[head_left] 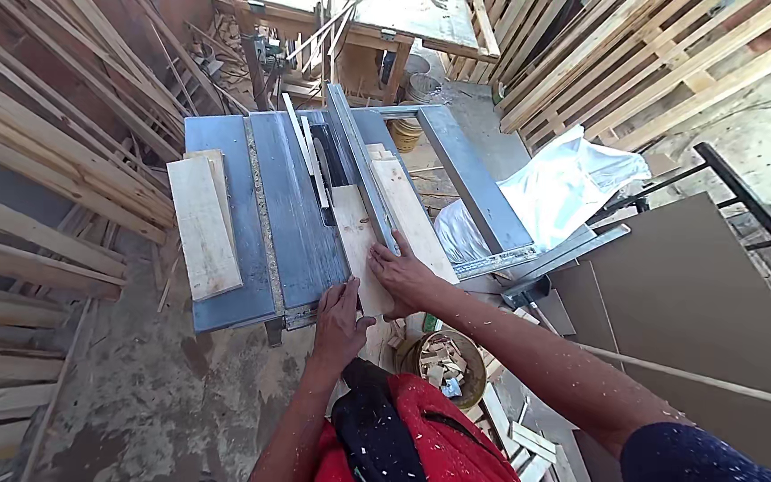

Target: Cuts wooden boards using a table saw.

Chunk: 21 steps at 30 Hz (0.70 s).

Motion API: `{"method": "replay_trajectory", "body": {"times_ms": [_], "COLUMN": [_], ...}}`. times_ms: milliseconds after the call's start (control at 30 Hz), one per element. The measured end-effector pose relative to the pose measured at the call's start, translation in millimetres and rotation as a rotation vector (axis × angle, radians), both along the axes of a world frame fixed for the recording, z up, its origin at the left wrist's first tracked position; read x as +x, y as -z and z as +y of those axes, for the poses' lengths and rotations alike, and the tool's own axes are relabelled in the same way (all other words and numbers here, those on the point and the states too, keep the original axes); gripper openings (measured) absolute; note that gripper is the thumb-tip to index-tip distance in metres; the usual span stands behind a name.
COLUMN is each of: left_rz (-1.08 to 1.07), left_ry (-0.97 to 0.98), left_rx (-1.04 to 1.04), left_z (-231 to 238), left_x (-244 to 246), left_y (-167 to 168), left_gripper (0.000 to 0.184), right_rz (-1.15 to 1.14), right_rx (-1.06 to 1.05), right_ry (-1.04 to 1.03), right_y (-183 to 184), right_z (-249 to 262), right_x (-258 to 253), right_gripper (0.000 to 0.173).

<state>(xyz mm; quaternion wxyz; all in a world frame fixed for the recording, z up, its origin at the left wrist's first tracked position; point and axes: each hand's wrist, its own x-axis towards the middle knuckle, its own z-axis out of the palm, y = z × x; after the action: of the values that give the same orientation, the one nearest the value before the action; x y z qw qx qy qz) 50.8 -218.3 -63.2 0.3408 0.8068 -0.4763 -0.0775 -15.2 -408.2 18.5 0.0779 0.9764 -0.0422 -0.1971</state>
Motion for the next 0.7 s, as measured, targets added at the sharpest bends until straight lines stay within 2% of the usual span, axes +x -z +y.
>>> {"method": "replay_trajectory", "body": {"times_ms": [133, 333, 433, 533, 600, 700], "left_rz": [0.008, -0.009, -0.006, 0.008, 0.02, 0.019], "left_ry": [-0.034, -0.236, -0.308, -0.27, -0.277, -0.318], "left_rx": [0.062, -0.008, -0.013, 0.007, -0.033, -0.136], "left_z": [-22, -49, -57, -41, -24, -10], "left_x": [27, 48, 71, 107, 123, 125], "left_y": [-8, -17, -19, -26, -23, -2], "left_gripper": [0.082, 0.068, 0.072, 0.071, 0.061, 0.044], "right_rz": [-0.026, -0.063, -0.06, -0.059, -0.064, -0.052], "right_rx": [-0.027, -0.028, -0.047, -0.053, -0.052, -0.053], "right_ry": [-0.035, -0.058, -0.067, -0.092, -0.1, -0.092], "right_y": [1, 2, -1, -2, -1, -2], "right_z": [-24, -60, -76, -90, -98, -110], "right_x": [28, 67, 95, 109, 119, 140], "right_gripper": [0.133, 0.13, 0.131, 0.131, 0.131, 0.132]}}
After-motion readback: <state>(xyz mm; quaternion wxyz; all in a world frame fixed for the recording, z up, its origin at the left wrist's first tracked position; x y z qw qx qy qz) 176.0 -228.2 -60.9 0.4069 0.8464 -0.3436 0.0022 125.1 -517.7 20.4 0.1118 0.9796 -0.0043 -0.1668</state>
